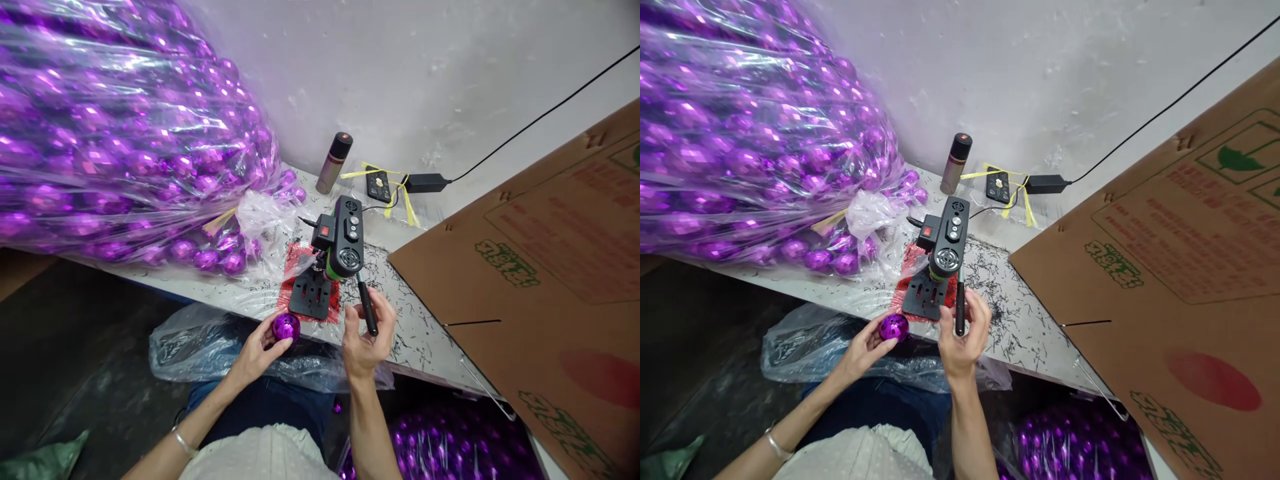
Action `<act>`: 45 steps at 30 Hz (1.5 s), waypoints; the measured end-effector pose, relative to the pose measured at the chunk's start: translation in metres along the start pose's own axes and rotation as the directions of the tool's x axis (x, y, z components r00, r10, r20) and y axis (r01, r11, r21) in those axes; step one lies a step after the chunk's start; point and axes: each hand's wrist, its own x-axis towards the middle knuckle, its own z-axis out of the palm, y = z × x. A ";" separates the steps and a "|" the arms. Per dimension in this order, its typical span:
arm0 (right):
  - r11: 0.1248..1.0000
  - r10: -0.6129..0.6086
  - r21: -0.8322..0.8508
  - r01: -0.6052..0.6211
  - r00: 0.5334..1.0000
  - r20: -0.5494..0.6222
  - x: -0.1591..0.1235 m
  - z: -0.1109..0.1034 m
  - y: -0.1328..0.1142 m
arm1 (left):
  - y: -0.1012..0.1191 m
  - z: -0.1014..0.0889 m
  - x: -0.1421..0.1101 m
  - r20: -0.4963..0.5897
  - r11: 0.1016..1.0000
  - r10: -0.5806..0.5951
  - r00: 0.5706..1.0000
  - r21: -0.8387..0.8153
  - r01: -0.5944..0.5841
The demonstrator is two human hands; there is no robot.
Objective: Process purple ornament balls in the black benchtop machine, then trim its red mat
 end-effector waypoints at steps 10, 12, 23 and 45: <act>0.969 0.124 -0.242 -0.042 0.934 0.334 -0.105 -0.020 -0.002 | 0.006 0.005 -0.008 0.140 0.851 0.277 0.951 0.425 -0.310; 0.941 0.217 -0.310 -0.134 0.944 0.250 -0.111 -0.026 0.000 | 0.003 0.006 -0.012 0.149 0.851 0.258 0.955 0.432 -0.297; 0.980 0.181 -0.012 -0.197 0.874 0.450 -0.103 -0.025 -0.012 | -0.001 0.017 -0.010 0.123 0.939 0.181 0.976 0.274 -0.209; 0.759 0.404 -0.224 -0.612 0.712 -0.574 -0.137 -0.132 0.063 | 0.088 -0.066 0.092 -0.065 0.528 0.589 0.805 0.785 -0.323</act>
